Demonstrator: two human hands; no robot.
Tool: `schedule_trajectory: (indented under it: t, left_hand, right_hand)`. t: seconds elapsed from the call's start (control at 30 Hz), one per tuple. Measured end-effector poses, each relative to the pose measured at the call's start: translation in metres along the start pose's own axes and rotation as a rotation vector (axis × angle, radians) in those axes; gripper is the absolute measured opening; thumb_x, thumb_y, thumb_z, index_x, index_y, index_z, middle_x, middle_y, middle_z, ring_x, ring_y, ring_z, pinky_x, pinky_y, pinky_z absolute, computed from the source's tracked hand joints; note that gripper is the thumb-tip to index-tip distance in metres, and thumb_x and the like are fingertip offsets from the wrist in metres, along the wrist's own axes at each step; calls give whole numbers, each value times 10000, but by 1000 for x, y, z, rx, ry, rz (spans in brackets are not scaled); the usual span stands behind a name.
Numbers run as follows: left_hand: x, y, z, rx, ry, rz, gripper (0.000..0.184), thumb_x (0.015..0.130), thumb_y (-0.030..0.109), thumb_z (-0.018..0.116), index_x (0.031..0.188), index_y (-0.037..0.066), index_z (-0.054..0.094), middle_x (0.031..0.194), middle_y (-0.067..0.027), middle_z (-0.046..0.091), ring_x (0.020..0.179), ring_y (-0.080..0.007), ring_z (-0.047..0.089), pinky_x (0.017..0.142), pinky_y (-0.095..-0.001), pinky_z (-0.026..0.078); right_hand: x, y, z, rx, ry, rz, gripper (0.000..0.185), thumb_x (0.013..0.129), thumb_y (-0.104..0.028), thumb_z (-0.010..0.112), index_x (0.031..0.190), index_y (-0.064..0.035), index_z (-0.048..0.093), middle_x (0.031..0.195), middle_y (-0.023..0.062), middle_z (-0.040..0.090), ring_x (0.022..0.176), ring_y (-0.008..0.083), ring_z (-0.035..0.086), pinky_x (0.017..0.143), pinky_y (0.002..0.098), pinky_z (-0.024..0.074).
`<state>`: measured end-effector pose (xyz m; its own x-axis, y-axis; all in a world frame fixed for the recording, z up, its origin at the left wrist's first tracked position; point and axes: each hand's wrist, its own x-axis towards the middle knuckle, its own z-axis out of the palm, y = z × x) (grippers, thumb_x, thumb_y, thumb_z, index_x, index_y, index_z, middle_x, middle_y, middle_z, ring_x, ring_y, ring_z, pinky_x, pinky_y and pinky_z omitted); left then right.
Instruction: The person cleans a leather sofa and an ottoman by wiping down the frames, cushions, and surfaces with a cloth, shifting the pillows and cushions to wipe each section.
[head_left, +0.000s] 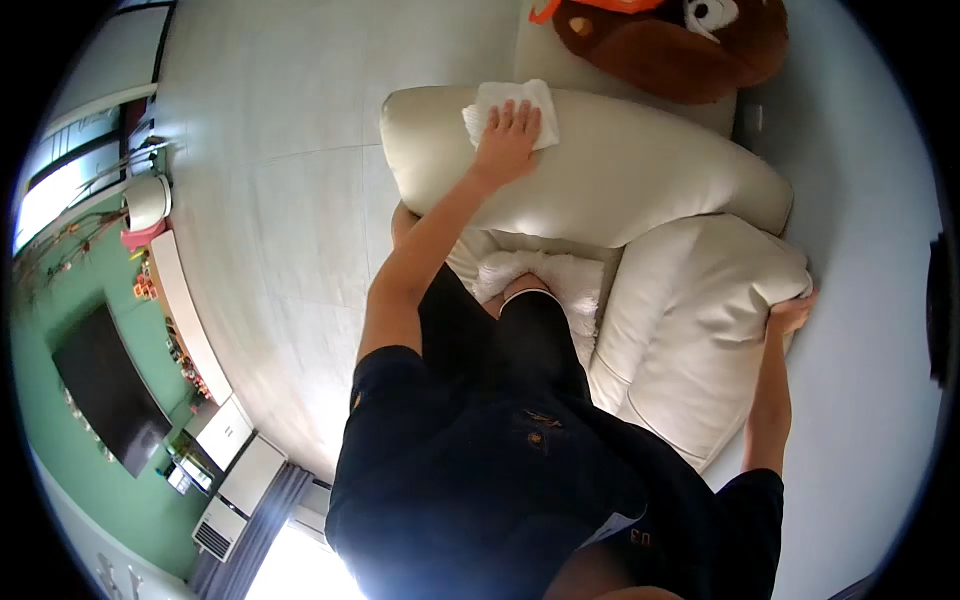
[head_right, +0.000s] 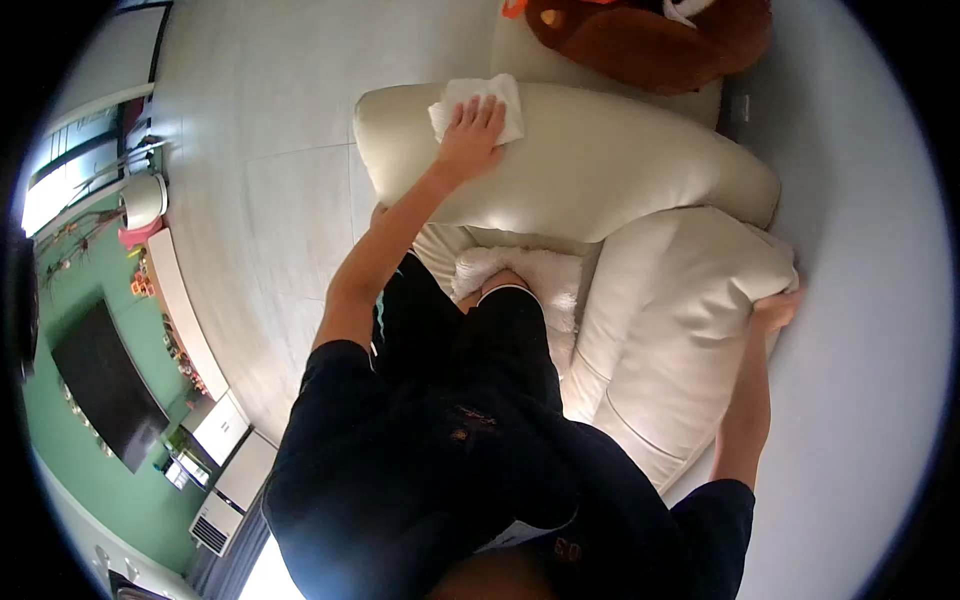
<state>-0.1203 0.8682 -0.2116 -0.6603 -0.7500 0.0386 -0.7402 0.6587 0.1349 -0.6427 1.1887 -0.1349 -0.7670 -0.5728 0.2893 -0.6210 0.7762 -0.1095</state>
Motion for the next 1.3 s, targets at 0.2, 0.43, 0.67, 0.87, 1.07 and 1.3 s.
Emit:
schedule_trajectory:
  t: [0.2,0.43,0.67,0.87,1.07,1.3]
  left_hand:
    - [-51,-124,0,-86,73,266,460,812,124,581,1271,109,595,1335,-43,587,1222,-273,551,1018,-383,464]
    - [-196,-248,-10,-221,349,-816,293,788,88,618,1059,-13,664,972,-222,686,892,-398,663,786,-472,539]
    - [-159,-136,22,-374,730,-1460,231,898,103,584,1042,-54,673,1055,-249,638,1137,-380,573,883,-470,490]
    - [-8,58,67,-112,754,-767,713,752,-28,500,1448,-40,346,1520,-233,328,1420,-437,252,1182,-528,145]
    - [91,329,67,-593,162,-148,629,719,-65,594,1335,19,502,1450,-153,455,1387,-405,329,1167,-521,191]
    - [58,281,90,-370,-119,651,647,800,25,599,1425,87,442,1501,-18,421,1414,-224,331,1188,-430,217]
  right_hand:
    - [6,5,0,-20,-45,111,461,1026,-252,275,1349,16,466,1313,257,543,1205,438,507,1027,480,408]
    - [17,1,-13,-29,-66,14,560,1039,-336,205,1353,45,471,1376,259,498,1258,431,472,1066,473,376]
    - [21,13,-4,-135,-88,-33,468,1025,-233,325,1387,53,408,1332,246,533,1196,393,529,1050,439,403]
    - [11,32,28,-236,-72,-15,417,1020,-210,337,1356,4,460,1351,186,542,1204,343,539,1039,401,416]
    - [2,-2,6,7,-61,246,421,1023,-248,264,1323,-102,521,1311,159,573,1191,356,539,1016,448,420]
    - [5,-7,-7,93,-58,188,375,965,-204,306,1211,-86,564,1182,156,625,1106,388,568,962,482,450]
